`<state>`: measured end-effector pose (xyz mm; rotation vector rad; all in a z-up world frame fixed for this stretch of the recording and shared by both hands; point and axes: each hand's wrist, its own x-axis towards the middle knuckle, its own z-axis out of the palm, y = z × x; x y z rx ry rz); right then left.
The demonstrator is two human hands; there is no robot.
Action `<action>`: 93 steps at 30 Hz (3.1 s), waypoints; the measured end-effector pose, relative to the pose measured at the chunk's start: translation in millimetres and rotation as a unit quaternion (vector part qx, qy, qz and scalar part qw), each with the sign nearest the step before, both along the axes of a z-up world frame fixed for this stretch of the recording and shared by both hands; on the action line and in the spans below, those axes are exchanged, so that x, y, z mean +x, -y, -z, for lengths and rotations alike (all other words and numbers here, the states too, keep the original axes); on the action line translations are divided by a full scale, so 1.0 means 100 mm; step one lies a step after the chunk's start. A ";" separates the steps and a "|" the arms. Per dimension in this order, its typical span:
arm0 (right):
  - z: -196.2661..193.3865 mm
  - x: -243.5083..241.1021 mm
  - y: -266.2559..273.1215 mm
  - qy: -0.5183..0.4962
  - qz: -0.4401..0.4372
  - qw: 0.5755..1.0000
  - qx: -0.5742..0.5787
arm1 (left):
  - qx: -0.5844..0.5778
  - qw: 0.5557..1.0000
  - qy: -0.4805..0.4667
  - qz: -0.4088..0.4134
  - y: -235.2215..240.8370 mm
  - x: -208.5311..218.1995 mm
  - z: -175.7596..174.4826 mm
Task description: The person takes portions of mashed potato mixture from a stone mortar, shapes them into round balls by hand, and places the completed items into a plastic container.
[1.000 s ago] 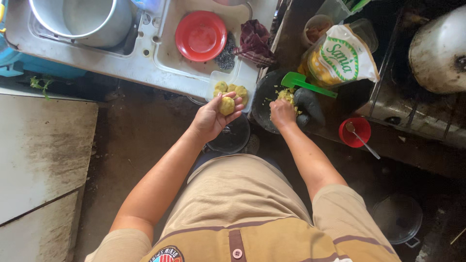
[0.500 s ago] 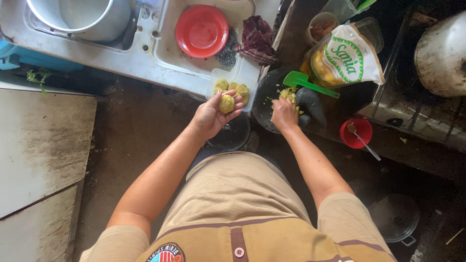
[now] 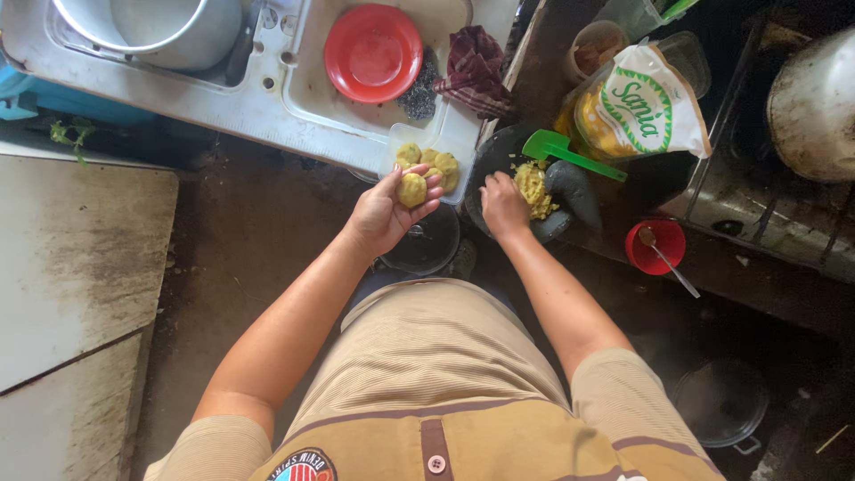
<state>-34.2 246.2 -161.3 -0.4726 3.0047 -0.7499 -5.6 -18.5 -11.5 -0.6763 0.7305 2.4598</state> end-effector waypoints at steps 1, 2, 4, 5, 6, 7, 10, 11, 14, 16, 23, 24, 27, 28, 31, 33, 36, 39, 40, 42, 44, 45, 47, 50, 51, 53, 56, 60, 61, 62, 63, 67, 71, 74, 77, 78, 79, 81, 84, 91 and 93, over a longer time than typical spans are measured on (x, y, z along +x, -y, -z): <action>0.00 0.04 0.00 -0.023 0.005 1.000 -0.009 | 0.002 1.000 0.001 -0.005 0.00 0.01 0.00; 0.02 0.04 -0.01 -0.023 0.003 1.000 -0.009 | 0.002 1.000 0.001 -0.007 0.00 0.02 0.00; 0.10 0.04 -0.06 -0.012 -0.003 0.999 0.036 | -0.012 1.000 0.010 -0.003 0.02 0.03 -0.02; 0.14 0.02 -0.09 -0.012 -0.003 0.999 0.036 | -0.012 1.000 0.010 -0.004 0.03 0.03 -0.02; 0.18 -0.03 -0.14 -0.009 0.014 0.999 0.031 | -0.013 1.000 0.012 -0.004 0.03 0.03 -0.03; 0.19 -0.08 -0.19 -0.007 0.032 0.999 0.026 | -0.014 1.000 0.014 -0.004 0.03 0.03 -0.03; 0.09 -0.22 -0.42 -0.008 0.015 0.998 -0.059 | -0.006 1.000 0.016 -0.003 0.04 0.00 -0.01; 0.05 -0.22 -0.49 -0.007 0.016 0.998 -0.057 | -0.005 1.000 0.017 -0.002 0.03 0.01 0.00; -0.02 -0.26 -0.58 0.015 -0.017 0.998 -0.057 | -0.008 1.000 0.014 0.000 0.00 -0.03 0.01; 0.00 -0.24 -0.53 0.079 -0.098 0.982 0.141 | -0.004 1.000 0.009 0.007 -0.04 -0.03 0.01; 0.16 -0.04 -0.29 -0.012 -0.100 0.979 0.176 | -0.018 1.000 0.016 0.007 -0.03 -0.03 -0.07; 0.21 -0.04 -0.28 -0.021 -0.106 0.973 0.202 | -0.014 1.000 0.015 0.004 -0.02 -0.02 -0.08; 0.33 -0.02 -0.27 -0.043 -0.110 0.964 0.237 | -0.014 1.000 0.022 -0.002 0.02 0.00 -0.08; 0.35 -0.04 -0.27 -0.059 -0.109 0.961 0.246 | -0.018 0.999 0.027 -0.007 0.02 -0.01 -0.08; 0.27 -0.26 -0.29 0.007 -0.031 0.979 0.203 | -0.016 1.000 0.023 -0.003 0.02 0.01 -0.04; 0.03 -0.37 -0.33 0.117 0.087 0.989 0.017 | -0.006 1.000 0.013 0.000 0.01 -0.03 0.02; -0.55 -0.39 -0.34 0.275 0.203 0.887 -0.312 | 0.013 1.000 0.004 0.009 -0.10 -0.08 0.11; -1.31 -0.29 -0.20 0.300 0.180 0.812 -0.466 | 0.027 0.999 -0.001 0.024 -0.29 -0.19 0.17; -1.57 -0.22 -0.11 0.284 0.161 0.812 -0.484 | 0.034 0.999 -0.002 0.035 -0.36 -0.23 0.18; -2.02 -0.07 0.05 0.150 0.100 0.904 -0.388 | 0.055 0.997 -0.013 0.043 -0.51 -0.29 0.16; -2.30 0.10 0.28 0.010 0.038 0.961 -0.273 | 0.078 0.995 -0.026 0.053 -0.70 -0.36 0.11; -2.38 0.18 0.37 -0.075 -0.054 0.980 -0.177 | 0.102 0.994 -0.029 0.032 -0.81 -0.39 0.08; -2.46 0.28 0.44 -0.160 -0.142 0.974 -0.072 | 0.128 0.991 -0.036 0.014 -0.92 -0.44 0.03; -2.48 0.34 0.36 -0.160 -0.135 0.978 -0.009 | 0.129 0.991 -0.026 0.026 -0.99 -0.45 -0.04; -2.49 0.31 0.27 -0.134 -0.139 0.980 -0.048 | 0.132 0.989 -0.039 0.049 -0.97 -0.46 -0.06; -2.55 0.27 0.09 -0.110 -0.147 0.980 -0.083 | 0.138 0.986 -0.056 0.068 -0.96 -0.49 -0.13; -2.63 0.26 -0.05 -0.147 -0.038 0.985 -0.084 | 0.135 0.986 -0.070 0.070 -0.95 -0.58 -0.24; -2.58 0.23 0.11 -0.150 -0.094 0.984 0.031 | 0.129 0.985 -0.088 0.077 -1.07 -0.59 -0.42; -2.58 0.23 0.14 -0.134 -0.109 0.983 0.058 | 0.099 0.987 -0.086 0.088 -1.09 -0.56 -0.44; -2.58 0.25 0.12 -0.135 -0.110 0.983 0.058 | 0.098 0.988 -0.087 0.087 -1.08 -0.53 -0.44; -2.60 0.28 0.09 -0.117 -0.078 0.990 0.029 | 0.095 0.984 -0.112 0.101 -1.06 -0.51 -0.42; -2.65 0.25 0.00 -0.151 -0.014 0.987 -0.049 | 0.066 0.982 -0.159 0.082 -1.01 -0.57 -0.35; -2.58 0.24 0.08 -0.125 -0.021 0.992 -0.020 | 0.066 0.973 -0.198 0.096 -1.00 -0.54 -0.46; -2.51 0.25 0.12 -0.154 -0.008 0.988 -0.019 | 0.080 0.977 -0.179 0.086 -0.97 -0.52 -0.60; -2.44 0.24 0.15 -0.160 -0.025 0.983 0.084 | 0.155 0.972 -0.126 0.126 -0.96 -0.49 -0.61; -2.43 0.23 0.14 -0.146 -0.026 0.986 0.079 | 0.127 0.972 -0.157 0.118 -0.97 -0.48 -0.59; -2.42 0.23 0.14 -0.131 -0.026 0.988 0.074 | 0.100 0.971 -0.187 0.110 -0.97 -0.47 -0.57; -2.44 0.23 0.10 -0.142 -0.013 0.989 0.029 | 0.102 0.973 -0.175 0.112 -0.93 -0.48 -0.55; -2.44 0.24 0.10 -0.132 -0.020 0.991 0.017 | 0.078 0.978 -0.155 0.112 -0.93 -0.42 -0.54; -2.69 0.16 0.04 -0.148 -0.087 0.985 0.022 | 0.019 0.977 -0.154 0.147 -0.85 -0.46 -0.51; -2.76 0.15 0.03 -0.141 -0.091 0.985 -0.027 | 0.001 0.977 -0.141 0.159 -0.87 -0.48 -0.53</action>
